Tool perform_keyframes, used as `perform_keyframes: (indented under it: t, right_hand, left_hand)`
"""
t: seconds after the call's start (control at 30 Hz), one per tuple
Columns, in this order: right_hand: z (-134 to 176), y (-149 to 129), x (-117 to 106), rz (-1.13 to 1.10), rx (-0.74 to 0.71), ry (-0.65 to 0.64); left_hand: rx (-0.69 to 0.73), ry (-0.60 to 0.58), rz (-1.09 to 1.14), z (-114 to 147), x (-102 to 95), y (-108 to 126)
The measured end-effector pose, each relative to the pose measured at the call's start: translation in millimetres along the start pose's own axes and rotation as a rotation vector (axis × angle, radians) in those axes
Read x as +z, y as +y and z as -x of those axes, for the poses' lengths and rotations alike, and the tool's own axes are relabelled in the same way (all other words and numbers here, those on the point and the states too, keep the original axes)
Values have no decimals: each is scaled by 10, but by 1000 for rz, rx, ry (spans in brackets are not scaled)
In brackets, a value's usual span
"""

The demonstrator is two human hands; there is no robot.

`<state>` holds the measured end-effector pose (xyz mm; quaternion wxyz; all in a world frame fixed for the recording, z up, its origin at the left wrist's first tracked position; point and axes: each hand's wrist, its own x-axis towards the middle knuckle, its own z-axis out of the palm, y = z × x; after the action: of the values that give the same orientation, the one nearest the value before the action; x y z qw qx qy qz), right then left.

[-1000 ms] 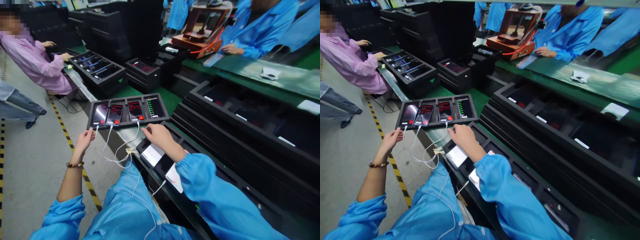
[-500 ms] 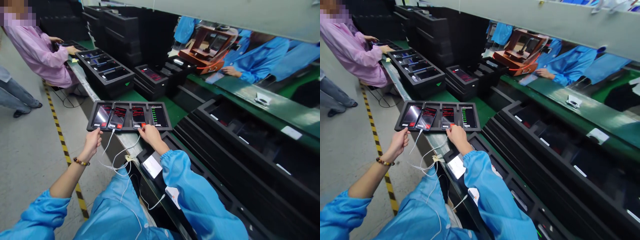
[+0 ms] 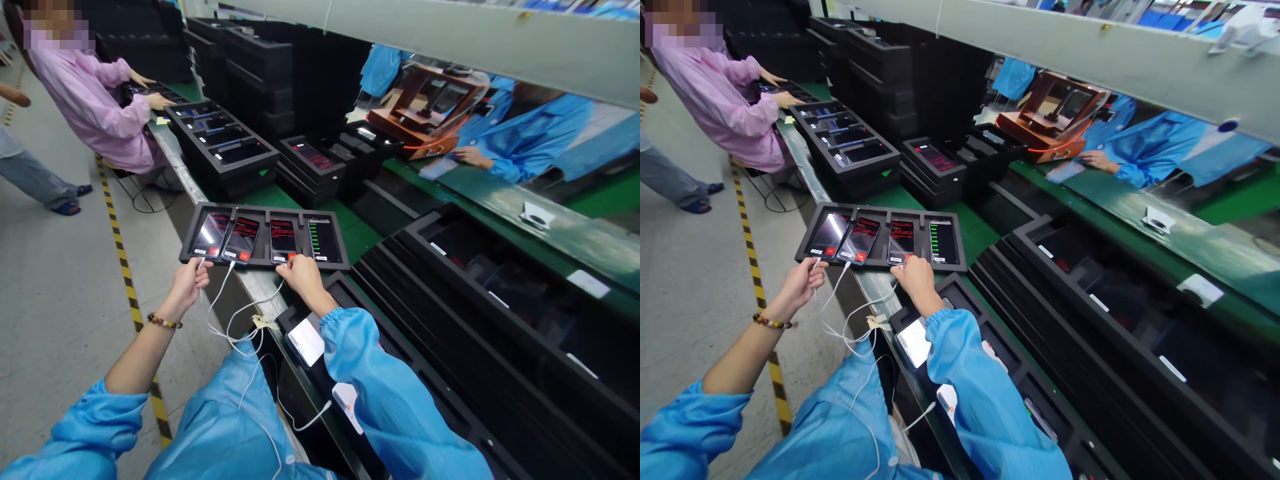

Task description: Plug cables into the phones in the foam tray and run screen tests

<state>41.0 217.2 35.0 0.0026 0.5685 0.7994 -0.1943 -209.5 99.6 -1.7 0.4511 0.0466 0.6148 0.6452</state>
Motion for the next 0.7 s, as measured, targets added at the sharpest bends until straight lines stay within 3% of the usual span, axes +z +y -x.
perform_keyframes:
  t: [0.2, 0.3, 0.5, 0.7]
  right_hand:
    - [-5, -19, 11, 5, 1, 15]
    - [0, -18, 36, 19, 3, 29]
    - [87, -7, 115, 79, -50, 37]
    - [242, 61, 162, 167, -131, 39]
  left_hand:
    - [72, 139, 44, -69, 115, -150]
    - [105, 146, 42, -33, 154, -271]
    - [40, -66, -66, 137, 183, -405]
    - [-14, -253, -153, 186, 367, -373]
